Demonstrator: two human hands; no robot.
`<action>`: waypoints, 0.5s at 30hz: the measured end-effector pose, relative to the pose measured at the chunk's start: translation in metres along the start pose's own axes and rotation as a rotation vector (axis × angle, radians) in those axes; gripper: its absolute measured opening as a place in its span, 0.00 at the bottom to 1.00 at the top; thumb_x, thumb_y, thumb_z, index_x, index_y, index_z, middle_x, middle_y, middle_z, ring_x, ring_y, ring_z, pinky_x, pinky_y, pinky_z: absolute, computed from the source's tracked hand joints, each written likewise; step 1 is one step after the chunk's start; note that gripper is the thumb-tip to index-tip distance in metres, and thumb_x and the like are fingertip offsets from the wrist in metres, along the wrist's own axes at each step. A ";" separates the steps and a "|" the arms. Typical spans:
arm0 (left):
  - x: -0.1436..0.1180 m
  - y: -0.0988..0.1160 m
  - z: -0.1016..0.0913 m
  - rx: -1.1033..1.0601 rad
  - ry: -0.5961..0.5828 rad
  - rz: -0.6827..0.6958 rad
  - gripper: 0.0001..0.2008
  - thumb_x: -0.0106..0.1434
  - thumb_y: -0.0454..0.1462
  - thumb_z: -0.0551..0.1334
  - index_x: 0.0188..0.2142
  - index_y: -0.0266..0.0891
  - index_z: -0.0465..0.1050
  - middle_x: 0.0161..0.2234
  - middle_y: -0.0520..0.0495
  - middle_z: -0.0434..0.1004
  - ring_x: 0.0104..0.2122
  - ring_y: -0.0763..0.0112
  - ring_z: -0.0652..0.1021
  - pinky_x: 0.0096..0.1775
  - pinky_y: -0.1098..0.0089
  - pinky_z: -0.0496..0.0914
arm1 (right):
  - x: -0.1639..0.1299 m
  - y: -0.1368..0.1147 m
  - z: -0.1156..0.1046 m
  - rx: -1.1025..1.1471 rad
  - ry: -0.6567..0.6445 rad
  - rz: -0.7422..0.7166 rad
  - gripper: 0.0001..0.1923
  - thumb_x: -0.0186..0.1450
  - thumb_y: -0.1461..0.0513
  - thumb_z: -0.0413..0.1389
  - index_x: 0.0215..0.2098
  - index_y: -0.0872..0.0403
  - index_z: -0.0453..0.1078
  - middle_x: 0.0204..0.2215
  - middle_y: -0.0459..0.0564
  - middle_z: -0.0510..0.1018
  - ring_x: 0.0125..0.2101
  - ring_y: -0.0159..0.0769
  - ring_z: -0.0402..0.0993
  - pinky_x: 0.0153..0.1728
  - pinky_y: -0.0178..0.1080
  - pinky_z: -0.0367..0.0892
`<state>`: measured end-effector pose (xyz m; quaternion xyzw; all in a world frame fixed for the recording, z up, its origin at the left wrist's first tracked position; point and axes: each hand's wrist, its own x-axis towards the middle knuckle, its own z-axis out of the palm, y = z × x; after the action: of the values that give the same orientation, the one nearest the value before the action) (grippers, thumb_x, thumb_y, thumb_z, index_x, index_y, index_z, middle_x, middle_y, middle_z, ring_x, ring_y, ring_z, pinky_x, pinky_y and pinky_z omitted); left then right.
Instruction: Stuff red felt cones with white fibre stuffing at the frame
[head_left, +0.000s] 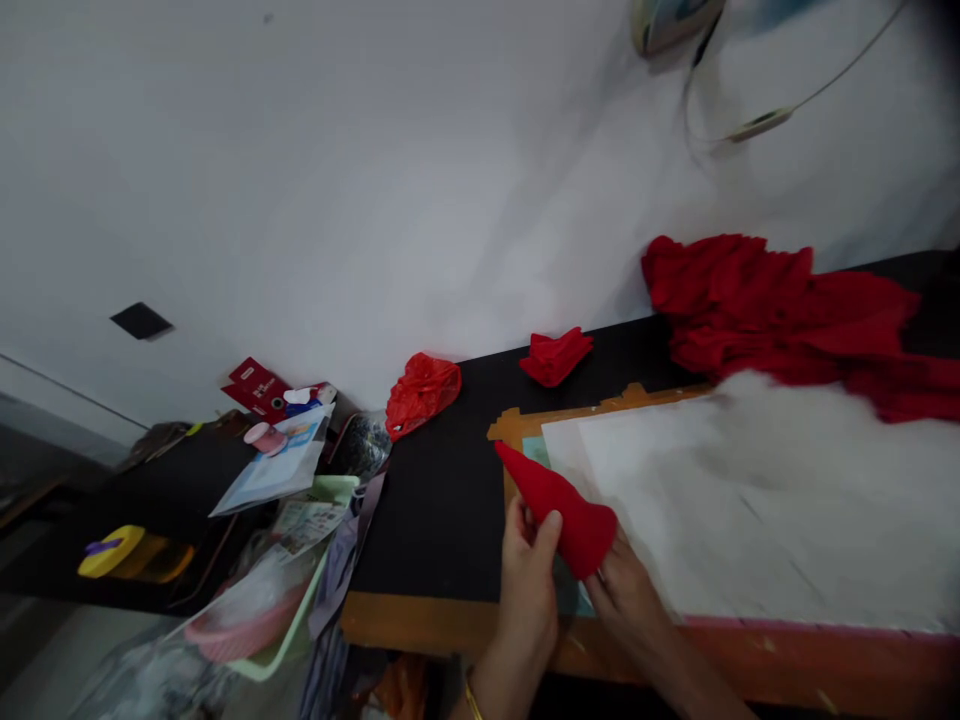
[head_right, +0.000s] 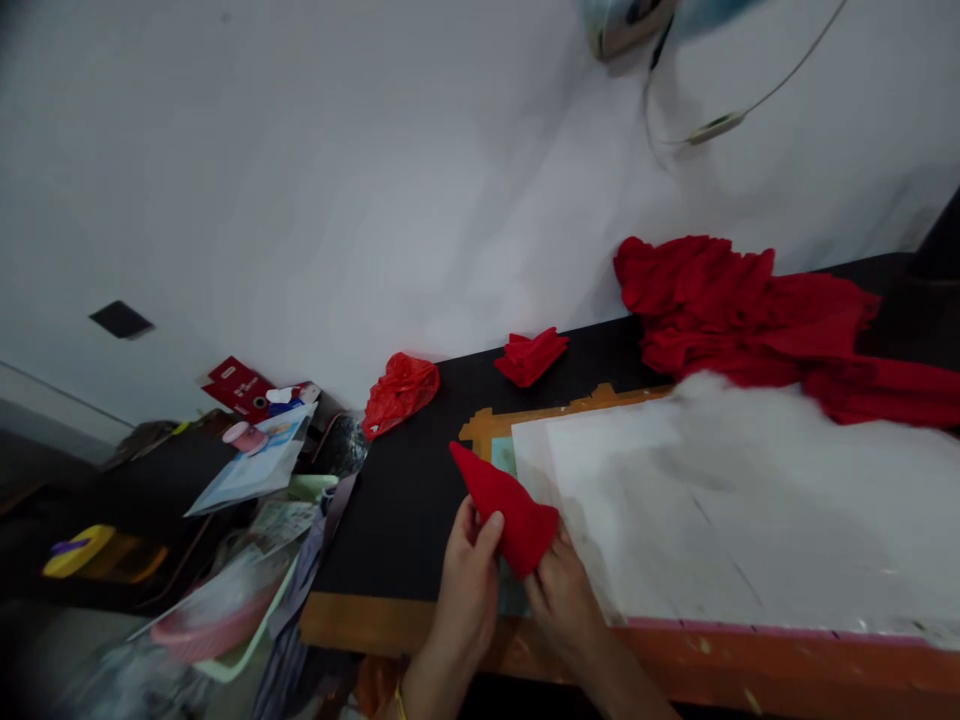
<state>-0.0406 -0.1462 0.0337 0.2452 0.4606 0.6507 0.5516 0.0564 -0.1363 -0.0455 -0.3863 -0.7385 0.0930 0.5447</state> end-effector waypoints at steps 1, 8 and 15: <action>0.002 -0.001 -0.002 0.032 0.006 0.024 0.19 0.55 0.38 0.69 0.47 0.39 0.72 0.45 0.43 0.79 0.45 0.65 0.77 0.49 0.68 0.69 | 0.001 -0.002 -0.003 0.022 -0.001 0.034 0.20 0.65 0.66 0.47 0.55 0.52 0.67 0.45 0.55 0.79 0.46 0.48 0.75 0.44 0.52 0.73; 0.011 0.000 0.001 0.033 0.084 0.044 0.18 0.54 0.41 0.70 0.42 0.39 0.73 0.37 0.47 0.79 0.35 0.68 0.79 0.41 0.68 0.71 | 0.016 -0.013 -0.021 0.129 0.072 0.104 0.11 0.67 0.68 0.52 0.45 0.51 0.69 0.38 0.52 0.77 0.39 0.41 0.74 0.40 0.45 0.72; 0.004 0.000 0.001 0.094 0.007 0.028 0.19 0.59 0.45 0.66 0.45 0.36 0.75 0.42 0.41 0.81 0.41 0.62 0.79 0.46 0.65 0.70 | 0.022 -0.010 -0.015 -0.126 -0.028 -0.150 0.13 0.64 0.72 0.48 0.31 0.53 0.71 0.27 0.51 0.75 0.32 0.42 0.69 0.33 0.45 0.71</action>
<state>-0.0404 -0.1415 0.0332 0.2751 0.4893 0.6367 0.5287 0.0624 -0.1322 -0.0184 -0.3624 -0.7773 0.0108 0.5142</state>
